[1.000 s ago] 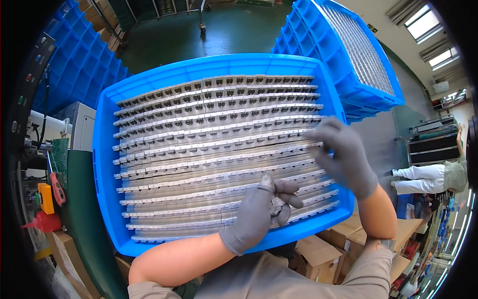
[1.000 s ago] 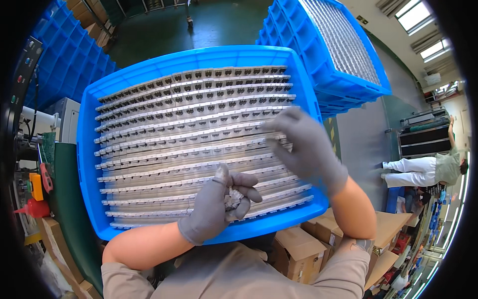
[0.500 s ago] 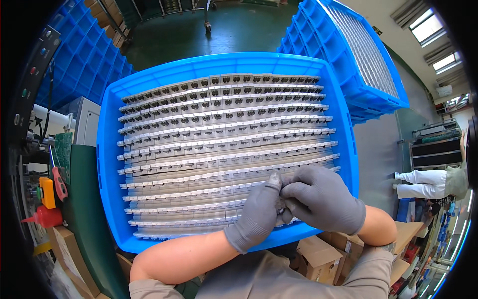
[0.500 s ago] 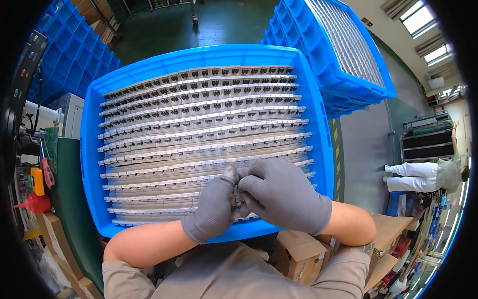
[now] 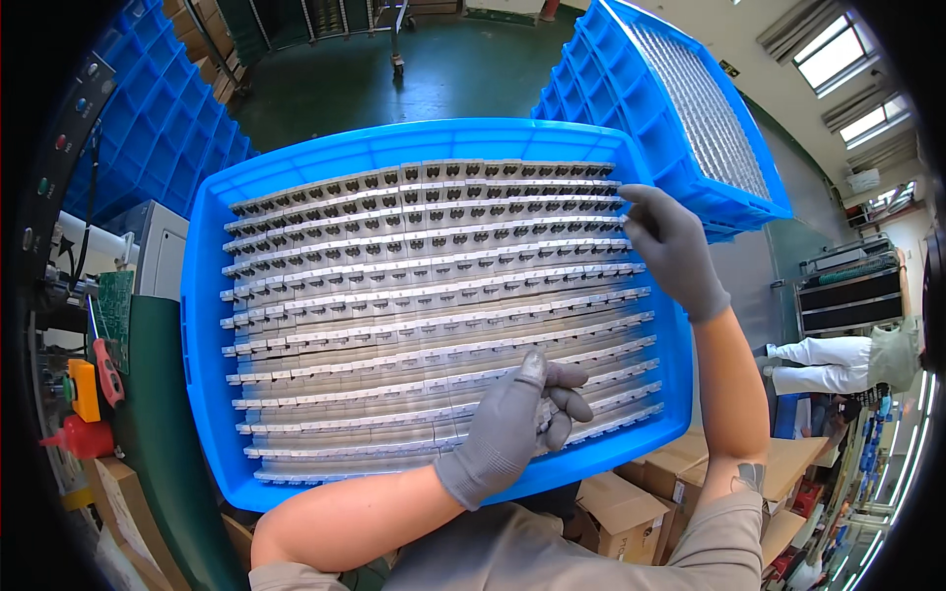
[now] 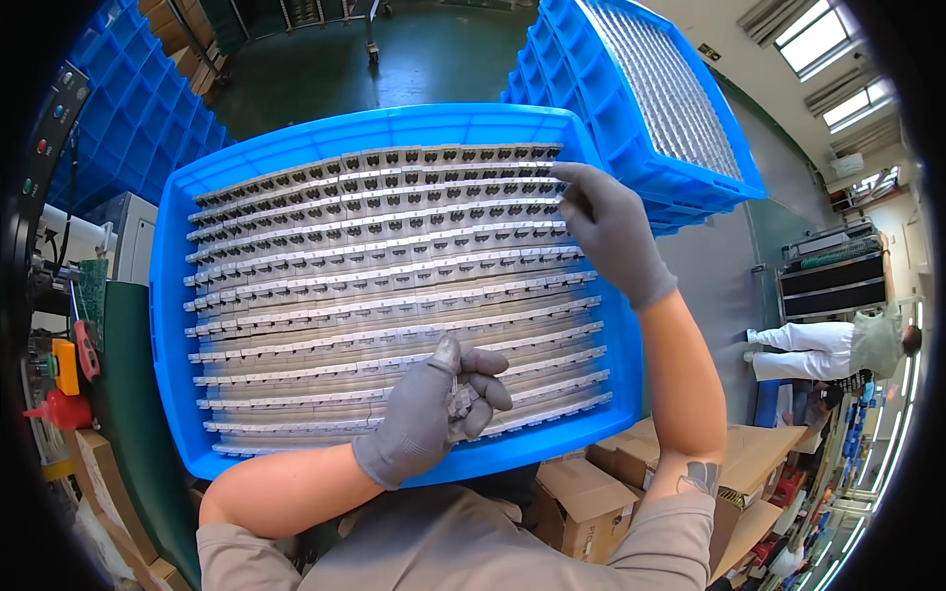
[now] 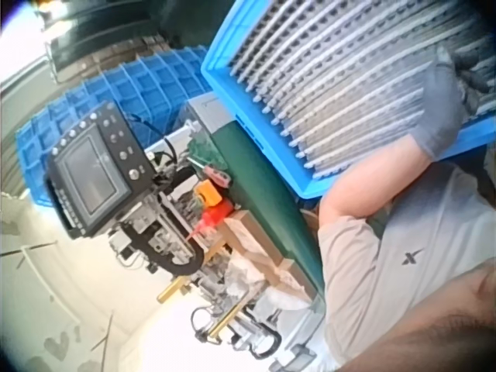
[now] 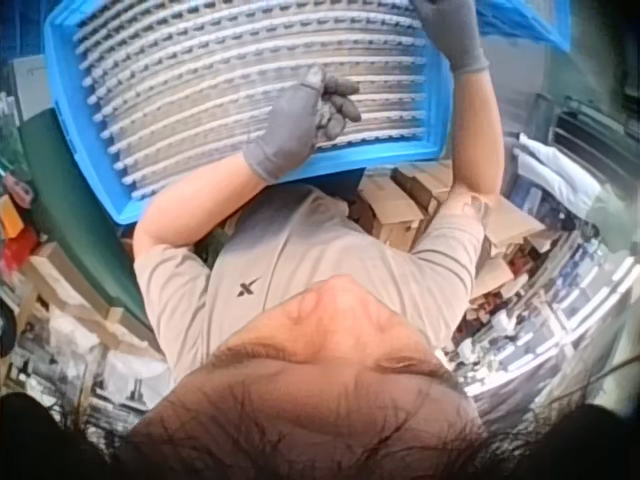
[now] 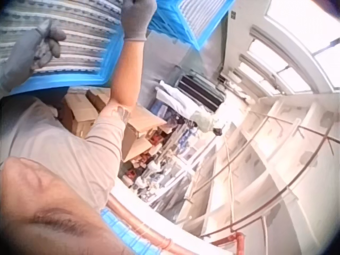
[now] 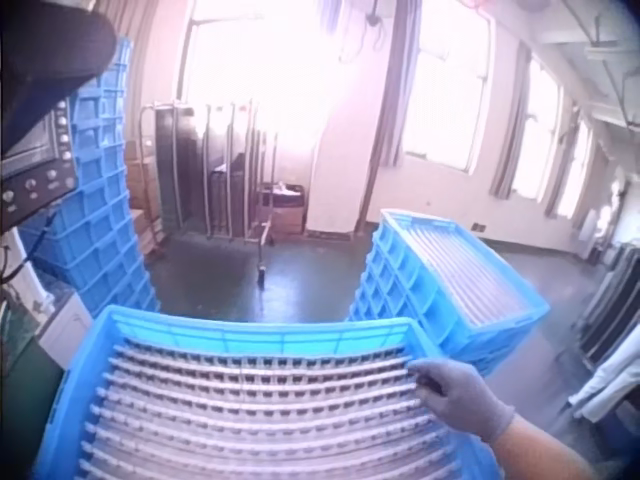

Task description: The person repeatedly picks up small white rectangular components from a blue tray and places them into a cardboard box on the table. The person handles the components one at a time, transferring them from the tray to the box throughout the clip.

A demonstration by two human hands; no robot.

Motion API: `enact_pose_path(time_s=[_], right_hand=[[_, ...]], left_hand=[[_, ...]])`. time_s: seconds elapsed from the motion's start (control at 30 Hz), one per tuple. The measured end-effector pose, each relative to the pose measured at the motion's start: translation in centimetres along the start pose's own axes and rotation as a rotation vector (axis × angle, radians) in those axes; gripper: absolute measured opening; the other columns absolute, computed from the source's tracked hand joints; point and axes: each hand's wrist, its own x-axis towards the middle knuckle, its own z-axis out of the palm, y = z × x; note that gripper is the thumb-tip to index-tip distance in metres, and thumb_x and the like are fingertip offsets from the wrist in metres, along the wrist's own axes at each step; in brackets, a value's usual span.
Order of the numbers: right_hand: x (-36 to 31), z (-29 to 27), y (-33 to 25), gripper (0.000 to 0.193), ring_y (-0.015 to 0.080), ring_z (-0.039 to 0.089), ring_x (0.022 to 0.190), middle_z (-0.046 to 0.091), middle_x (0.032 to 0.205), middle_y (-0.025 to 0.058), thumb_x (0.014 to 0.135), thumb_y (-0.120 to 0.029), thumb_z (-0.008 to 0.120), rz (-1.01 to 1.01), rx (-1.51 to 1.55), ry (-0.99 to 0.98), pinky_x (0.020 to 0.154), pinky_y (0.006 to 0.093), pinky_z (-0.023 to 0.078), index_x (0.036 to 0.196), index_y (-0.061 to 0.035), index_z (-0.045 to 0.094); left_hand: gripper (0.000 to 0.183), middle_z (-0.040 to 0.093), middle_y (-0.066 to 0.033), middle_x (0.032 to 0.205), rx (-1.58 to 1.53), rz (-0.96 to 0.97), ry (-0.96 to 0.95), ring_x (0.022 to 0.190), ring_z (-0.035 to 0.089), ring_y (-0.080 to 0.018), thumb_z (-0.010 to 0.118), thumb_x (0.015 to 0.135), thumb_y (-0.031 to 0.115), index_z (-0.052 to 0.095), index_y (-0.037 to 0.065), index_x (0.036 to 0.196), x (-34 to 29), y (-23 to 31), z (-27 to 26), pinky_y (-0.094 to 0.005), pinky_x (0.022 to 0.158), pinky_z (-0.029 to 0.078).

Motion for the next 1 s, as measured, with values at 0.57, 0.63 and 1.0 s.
enact_pose_path(time_s=[0.57, 0.63, 1.0], right_hand=[[1.3, 0.8, 3.2, 0.005, 0.0283, 0.058, 0.115, 0.067, 0.110, 0.0037, 0.088, -0.012, 0.072, -0.174, -0.740, -0.088, 0.100, 0.0433, 0.043, 0.091, -0.0118, 0.076], [1.3, 1.0, 3.1, 0.006, 0.0281, 0.058, 0.115, 0.067, 0.111, 0.0037, 0.088, -0.012, 0.071, -0.171, -0.751, -0.088, 0.100, 0.0436, 0.043, 0.091, -0.0117, 0.076], [0.6, 0.6, 3.6, 0.013, 0.0289, 0.058, 0.119, 0.067, 0.113, 0.0051, 0.080, -0.004, 0.072, -0.207, -0.707, -0.023, 0.102, 0.0453, 0.044, 0.091, -0.0092, 0.076]], left_hand=[[0.065, 0.069, -0.0143, 0.092, 0.043, -0.011, 0.018, 0.062, 0.055, -0.0107, 0.026, 0.112, 0.050, 0.058, -0.005, 0.126, -0.3, 0.4, 0.2, -0.0236, 0.056, 0.044], [0.065, 0.069, -0.0143, 0.092, 0.040, -0.014, 0.017, 0.062, 0.055, -0.0107, 0.026, 0.112, 0.050, 0.058, -0.005, 0.125, -0.3, 0.5, 0.3, -0.0233, 0.057, 0.044], [0.064, 0.069, -0.0132, 0.093, 0.037, -0.013, -0.002, 0.063, 0.055, -0.0103, 0.026, 0.112, 0.050, 0.058, -0.003, 0.125, -0.4, 0.6, 0.3, -0.0231, 0.057, 0.043]])
